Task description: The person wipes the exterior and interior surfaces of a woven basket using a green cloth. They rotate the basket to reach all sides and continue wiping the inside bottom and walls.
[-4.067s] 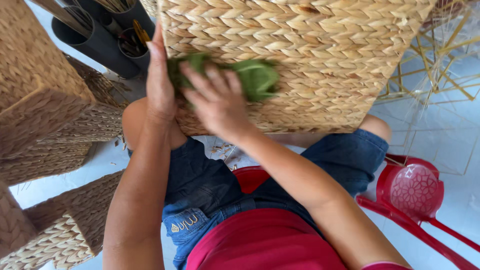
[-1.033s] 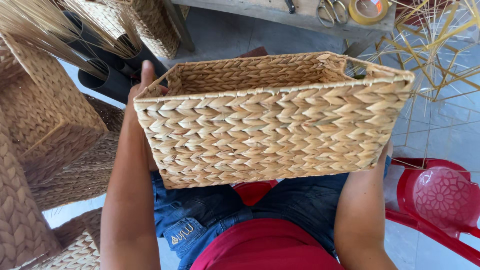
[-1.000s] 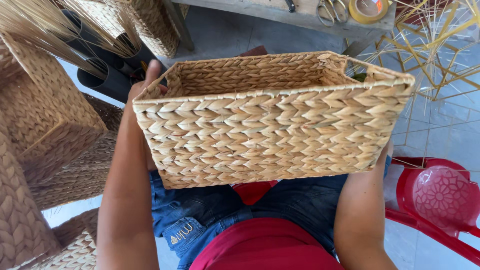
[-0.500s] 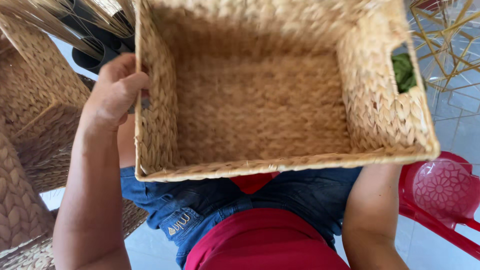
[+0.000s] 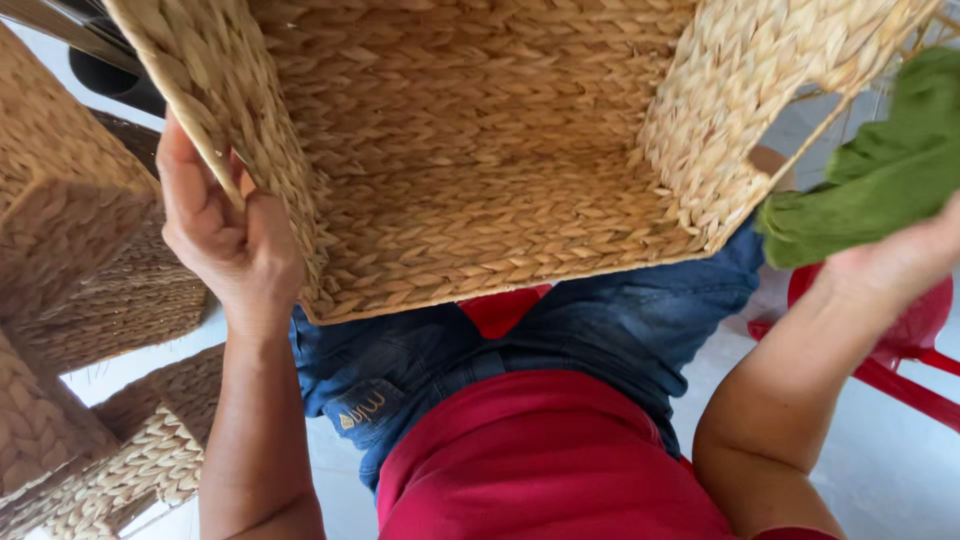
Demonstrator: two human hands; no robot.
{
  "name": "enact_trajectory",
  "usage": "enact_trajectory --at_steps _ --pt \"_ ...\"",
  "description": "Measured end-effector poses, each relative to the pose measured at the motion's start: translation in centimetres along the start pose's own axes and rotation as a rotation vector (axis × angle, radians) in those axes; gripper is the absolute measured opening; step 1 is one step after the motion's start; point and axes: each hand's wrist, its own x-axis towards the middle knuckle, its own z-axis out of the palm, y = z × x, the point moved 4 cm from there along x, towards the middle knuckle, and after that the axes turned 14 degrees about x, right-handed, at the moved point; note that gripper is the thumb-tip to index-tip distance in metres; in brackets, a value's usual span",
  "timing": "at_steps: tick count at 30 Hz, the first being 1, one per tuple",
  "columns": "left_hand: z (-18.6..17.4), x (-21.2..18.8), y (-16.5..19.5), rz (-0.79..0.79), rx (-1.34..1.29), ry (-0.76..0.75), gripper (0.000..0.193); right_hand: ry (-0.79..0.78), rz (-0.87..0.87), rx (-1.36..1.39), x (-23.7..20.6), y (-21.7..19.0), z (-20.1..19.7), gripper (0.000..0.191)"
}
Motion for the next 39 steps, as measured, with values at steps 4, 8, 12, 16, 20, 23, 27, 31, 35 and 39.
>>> enact_trajectory --at_steps 4,8,12,16,20,23,27,31,35,39 --pt "0.1 -0.6 0.3 -0.029 -0.014 -0.01 0.065 -0.123 0.007 -0.093 -4.3 2.7 7.9 0.035" --pt "0.7 -0.8 1.1 -0.021 -0.045 -0.021 0.066 -0.624 0.353 -0.775 -10.9 19.6 19.8 0.006" --pt "0.9 -1.5 1.3 -0.012 -0.089 0.002 0.065 -1.185 -0.238 -1.17 -16.7 29.1 26.5 0.034" --pt "1.1 -2.3 0.8 -0.014 -0.127 0.039 0.061 -1.268 0.145 -1.268 -15.4 29.2 20.4 0.033" --pt "1.1 -2.7 0.6 -0.006 -0.145 0.054 0.064 -1.001 0.235 -1.507 -9.6 24.5 12.7 0.031" --pt "1.3 -2.7 0.7 0.005 -0.153 0.02 0.063 -0.748 0.354 -1.843 -4.5 18.2 6.2 0.034" --pt "1.5 -2.5 1.0 -0.011 -0.087 0.024 0.058 -0.793 0.016 -1.938 -3.7 18.1 4.3 0.028" --pt "1.6 -2.3 1.1 0.013 -0.073 0.035 0.067 -0.68 0.404 -1.687 -7.5 23.9 8.8 0.03" --pt "1.6 -2.0 1.4 0.007 0.002 0.027 0.07 -1.104 0.131 -1.344 -15.2 29.7 20.5 0.028" --pt "1.7 -1.3 2.4 0.052 0.118 0.012 0.075 -1.115 0.266 -1.167 -16.1 32.2 22.5 0.043"
